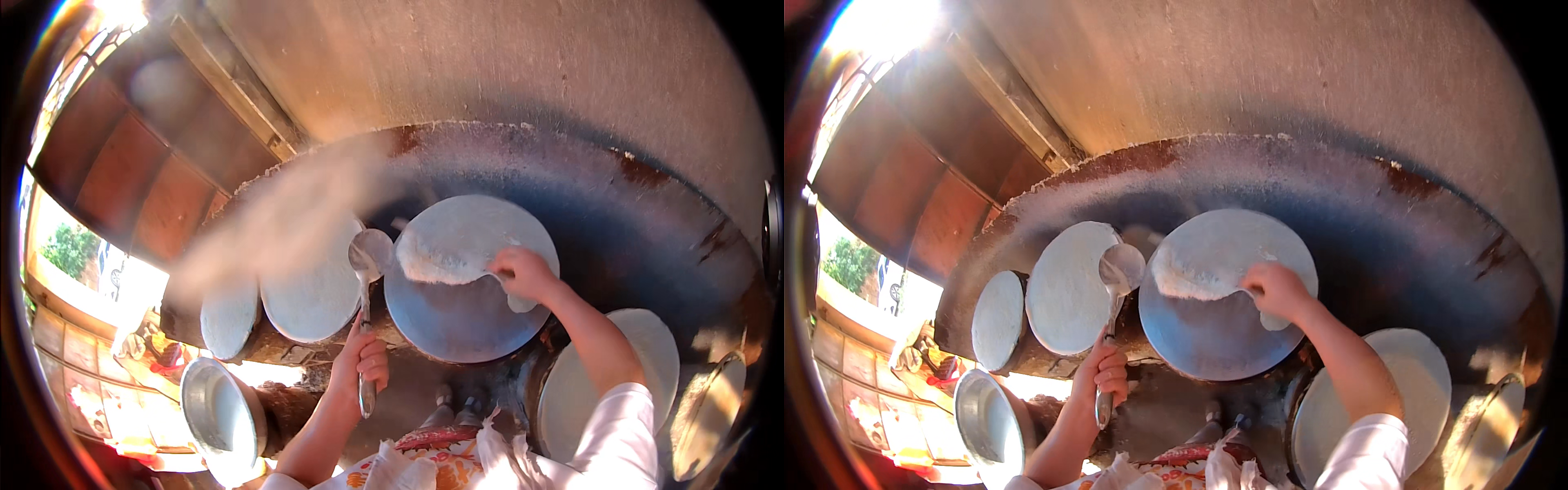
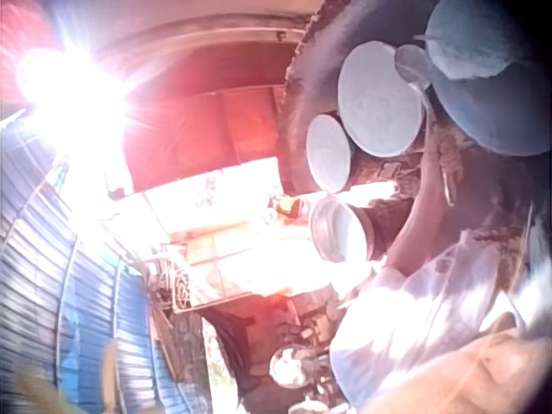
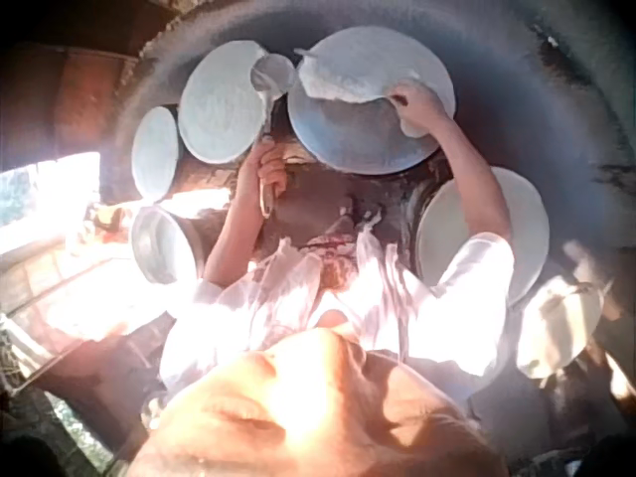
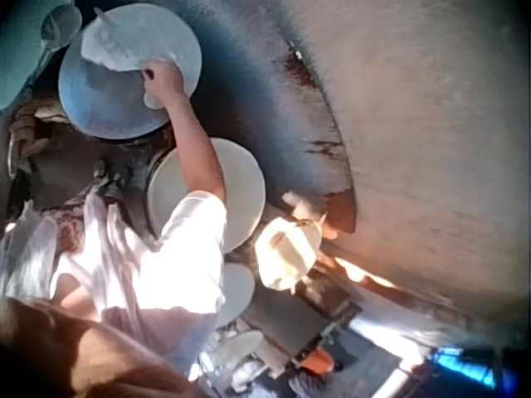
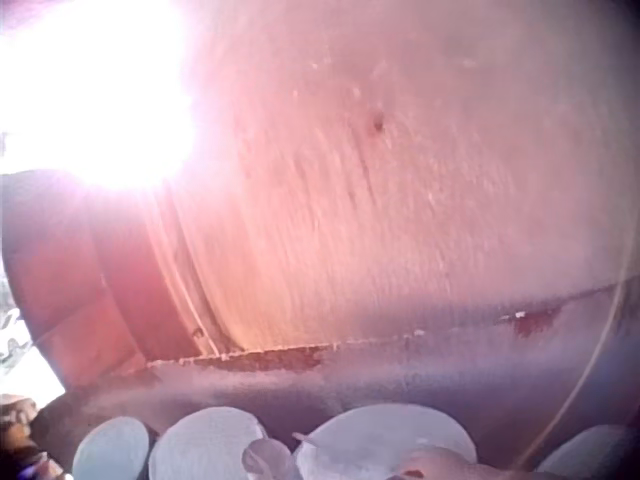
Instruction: The person prepares flatbreads by ladling batter onto heated surfaces and spreading it into thin circles with a stick, then peels the cooked bread from the hot plates.
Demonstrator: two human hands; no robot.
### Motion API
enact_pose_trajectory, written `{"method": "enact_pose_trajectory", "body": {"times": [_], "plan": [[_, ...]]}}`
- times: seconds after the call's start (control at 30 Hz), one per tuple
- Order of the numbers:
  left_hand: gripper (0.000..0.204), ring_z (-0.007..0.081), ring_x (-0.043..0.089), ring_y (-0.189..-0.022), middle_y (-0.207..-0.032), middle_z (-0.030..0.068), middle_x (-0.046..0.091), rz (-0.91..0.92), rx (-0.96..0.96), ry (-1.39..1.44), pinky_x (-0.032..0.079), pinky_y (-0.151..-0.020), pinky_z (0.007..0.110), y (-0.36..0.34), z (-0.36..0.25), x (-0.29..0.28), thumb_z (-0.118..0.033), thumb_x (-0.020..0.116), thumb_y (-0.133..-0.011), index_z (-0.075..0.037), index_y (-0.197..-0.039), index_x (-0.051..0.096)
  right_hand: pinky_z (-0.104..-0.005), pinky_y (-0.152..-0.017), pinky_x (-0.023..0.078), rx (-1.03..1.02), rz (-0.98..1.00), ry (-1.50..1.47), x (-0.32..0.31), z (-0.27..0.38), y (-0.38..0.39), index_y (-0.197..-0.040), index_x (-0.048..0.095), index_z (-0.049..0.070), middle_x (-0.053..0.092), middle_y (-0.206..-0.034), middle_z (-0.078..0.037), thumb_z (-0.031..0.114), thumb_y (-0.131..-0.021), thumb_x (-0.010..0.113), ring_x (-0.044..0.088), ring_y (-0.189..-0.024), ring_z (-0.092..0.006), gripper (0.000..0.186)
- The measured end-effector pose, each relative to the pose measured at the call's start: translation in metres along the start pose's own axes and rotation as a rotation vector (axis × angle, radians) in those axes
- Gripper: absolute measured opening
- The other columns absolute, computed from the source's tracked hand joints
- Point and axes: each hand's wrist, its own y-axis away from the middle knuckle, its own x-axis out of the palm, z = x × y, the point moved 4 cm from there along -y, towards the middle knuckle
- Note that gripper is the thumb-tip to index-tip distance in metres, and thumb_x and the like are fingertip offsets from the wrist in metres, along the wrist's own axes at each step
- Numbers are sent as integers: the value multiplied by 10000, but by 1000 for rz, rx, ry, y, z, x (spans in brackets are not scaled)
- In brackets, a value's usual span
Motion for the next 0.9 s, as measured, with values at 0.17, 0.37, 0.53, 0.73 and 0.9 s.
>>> {"method": "enact_pose_trajectory", "body": {"times": [0.17, 0.37, 0.53, 0.73, 0.9], "plan": [[422, 42, 302, -420, -581, -53, 289, -23, -81, 48, 265, -357, 181, 27, 0, 2, -94, 406, -931, -405, -1210, 469, -357, -798, 456, -6, 145, -142, -3, 16, 54, -913, 657, 75, 628, -930, -86, 22, -606, 591, 569, -937, -278, 318], [368, 43, 307, -420, -585, -54, 302, -31, -65, 90, 267, -367, 178, 25, 5, 9, -98, 415, -929, -371, -1156, 510, -328, -717, 469, -118, 133, -163, 5, 3, 18, -912, 656, 50, 624, -909, -104, 10, -623, 583, 597, -831, -267, 301], [318, 58, 357, -422, -541, -46, 341, -95, -141, 75, 331, -419, 218, 47, 2, -1, -188, 415, -936, -109, -632, 366, -314, -696, 466, 29, 208, -288, -14, 10, 50, -913, 650, 34, 627, -905, -102, -2, -589, 617, 600, -808, -256, 328], [305, 59, 358, -421, -547, -51, 342, -79, -228, 88, 326, -419, 219, 59, -2, -9, -174, 428, -928, -113, -636, 367, -291, -670, 479, -30, 311, -326, -31, 11, 87, -907, 650, 24, 636, -909, -83, -31, -569, 618, 605, -781, -210, 344], [274, 57, 336, -415, -562, -52, 343, -266, -53, -307, 306, -402, 206, 27, 27, -2, -163, 436, -926, -121, -660, 384, -341, -743, 470, 74, -125, -121, -18, 3, 111, -887, 650, 43, 623, -882, -89, -39, -577, 601, 594, -880, -263, 324]]}}
